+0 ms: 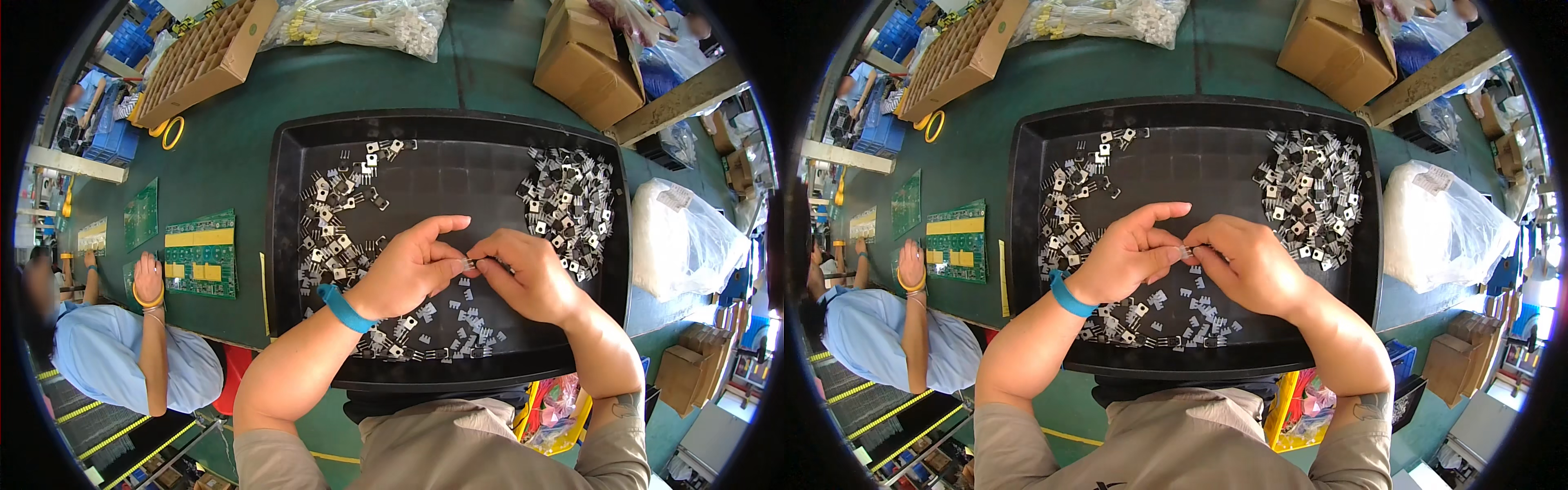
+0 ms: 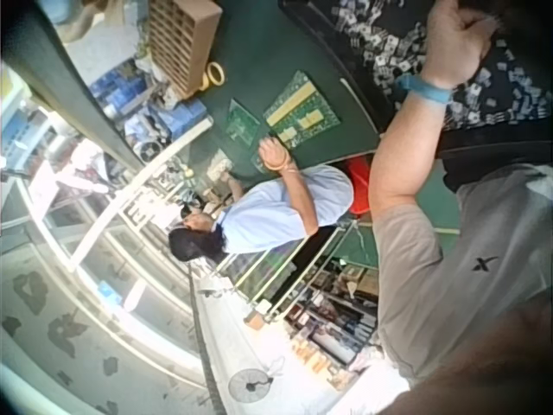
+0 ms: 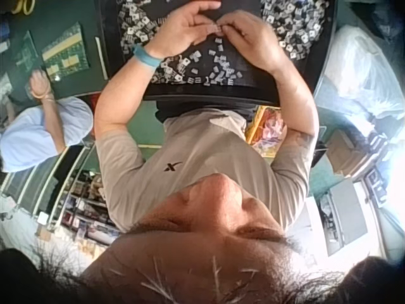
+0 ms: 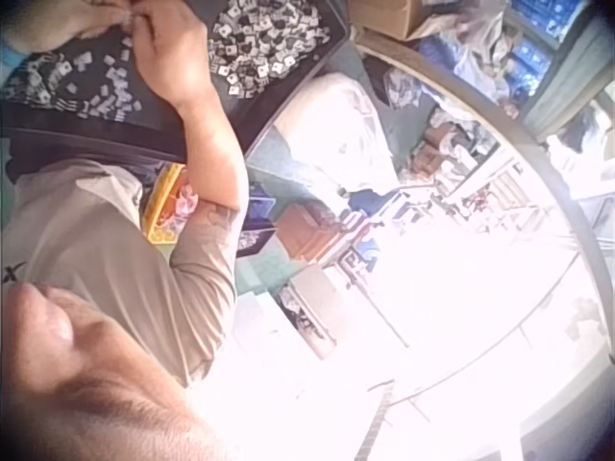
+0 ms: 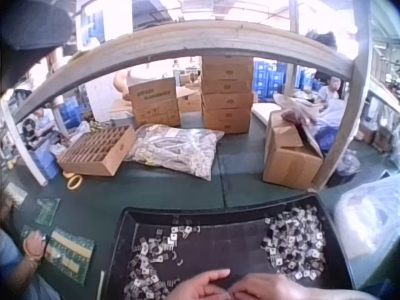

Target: The person picks small black electronic components from a black tray and inserts them into a white plastic housing. The person handles the components one at a time, using both hands to align and press the parts together. The assembled units are placed back into the tray.

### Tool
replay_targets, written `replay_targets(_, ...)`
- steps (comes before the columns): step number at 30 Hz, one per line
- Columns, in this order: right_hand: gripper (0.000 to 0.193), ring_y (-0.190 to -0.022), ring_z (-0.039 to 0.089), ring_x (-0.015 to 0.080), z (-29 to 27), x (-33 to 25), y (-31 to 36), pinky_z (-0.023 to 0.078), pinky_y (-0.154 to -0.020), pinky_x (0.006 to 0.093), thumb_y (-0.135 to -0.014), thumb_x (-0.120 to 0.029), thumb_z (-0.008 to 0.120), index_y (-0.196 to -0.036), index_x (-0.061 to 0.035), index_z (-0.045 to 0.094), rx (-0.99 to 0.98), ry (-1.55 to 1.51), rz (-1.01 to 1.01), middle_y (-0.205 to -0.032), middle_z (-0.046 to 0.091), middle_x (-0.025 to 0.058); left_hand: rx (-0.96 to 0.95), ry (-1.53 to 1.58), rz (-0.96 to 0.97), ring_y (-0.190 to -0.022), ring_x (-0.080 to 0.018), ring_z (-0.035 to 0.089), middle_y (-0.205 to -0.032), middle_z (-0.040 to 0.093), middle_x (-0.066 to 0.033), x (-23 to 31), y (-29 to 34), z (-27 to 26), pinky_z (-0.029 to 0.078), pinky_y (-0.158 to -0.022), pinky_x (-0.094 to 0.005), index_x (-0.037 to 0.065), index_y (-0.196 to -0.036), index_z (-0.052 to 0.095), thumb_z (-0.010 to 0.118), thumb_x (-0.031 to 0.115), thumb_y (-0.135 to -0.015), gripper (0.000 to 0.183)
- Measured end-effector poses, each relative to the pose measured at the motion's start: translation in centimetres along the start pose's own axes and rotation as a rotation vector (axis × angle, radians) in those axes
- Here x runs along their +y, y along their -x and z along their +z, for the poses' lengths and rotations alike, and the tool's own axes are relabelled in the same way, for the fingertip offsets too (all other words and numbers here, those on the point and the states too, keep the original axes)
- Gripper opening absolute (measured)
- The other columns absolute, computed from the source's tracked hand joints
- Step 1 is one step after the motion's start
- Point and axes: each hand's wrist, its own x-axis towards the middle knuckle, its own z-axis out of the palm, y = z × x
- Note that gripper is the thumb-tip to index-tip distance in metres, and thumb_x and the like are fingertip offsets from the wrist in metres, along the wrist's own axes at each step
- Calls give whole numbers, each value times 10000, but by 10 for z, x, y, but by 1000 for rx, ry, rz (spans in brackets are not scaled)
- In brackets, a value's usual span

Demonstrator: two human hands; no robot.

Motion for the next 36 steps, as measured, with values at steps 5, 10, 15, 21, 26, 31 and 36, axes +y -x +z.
replay_targets(5,114,-776,654,286,0,2,0,514,-662,336,-856,-19,606,-964,-18,641,86,3,53,-870,654,123,60,4,-50,-557,-26,460,-869,696,-115,3,-1,-2,345,-481,-182,-12,-1078,564,589,47,-913,177)
replay_targets(10,133,-798,654,303,12,5,1,513,-690,340,-852,-31,614,-981,-20,641,9,-79,71,-886,655,139,51,-16,-108,-590,-5,508,-791,686,-62,-1,-1,1,356,-489,-162,3,-893,622,638,94,-886,93)
replay_targets(15,149,-730,597,107,11,6,2,483,-614,261,-900,-121,644,-991,-6,616,14,-496,465,-833,644,61,60,-52,-144,-591,-15,503,-793,684,-69,4,-1,1,352,-491,-173,0,-891,619,625,77,-880,78)
replay_targets(21,140,-535,520,46,8,5,-2,405,-475,196,-897,-117,664,-936,-32,560,-102,-654,657,-676,595,16,51,61,-153,-601,-34,457,-766,600,-30,1,-2,-1,307,-491,-187,8,-934,603,586,58,-852,97)
replay_targets(26,77,-608,602,186,10,17,1,482,-551,303,-867,-63,627,-928,-51,581,-142,-272,161,-784,641,78,88,302,-108,-689,-86,457,-872,543,-66,-6,-3,-18,291,-505,-206,13,-953,541,445,-78,-723,265)
replay_targets(31,117,-853,638,270,28,10,17,523,-704,414,-842,-164,624,-927,-84,607,-525,172,-233,-849,601,79,127,317,-168,-730,-114,504,-962,579,-105,-3,-5,-13,334,-509,-209,37,-965,520,420,-104,-789,246)
replay_targets(36,136,-858,663,263,60,-4,26,546,-696,395,-872,-129,521,-935,-43,605,-808,363,-221,-887,626,86,84,276,-144,-893,-180,631,-1089,615,-154,-3,-6,-10,345,-502,-190,47,-1068,544,507,-21,-922,165)
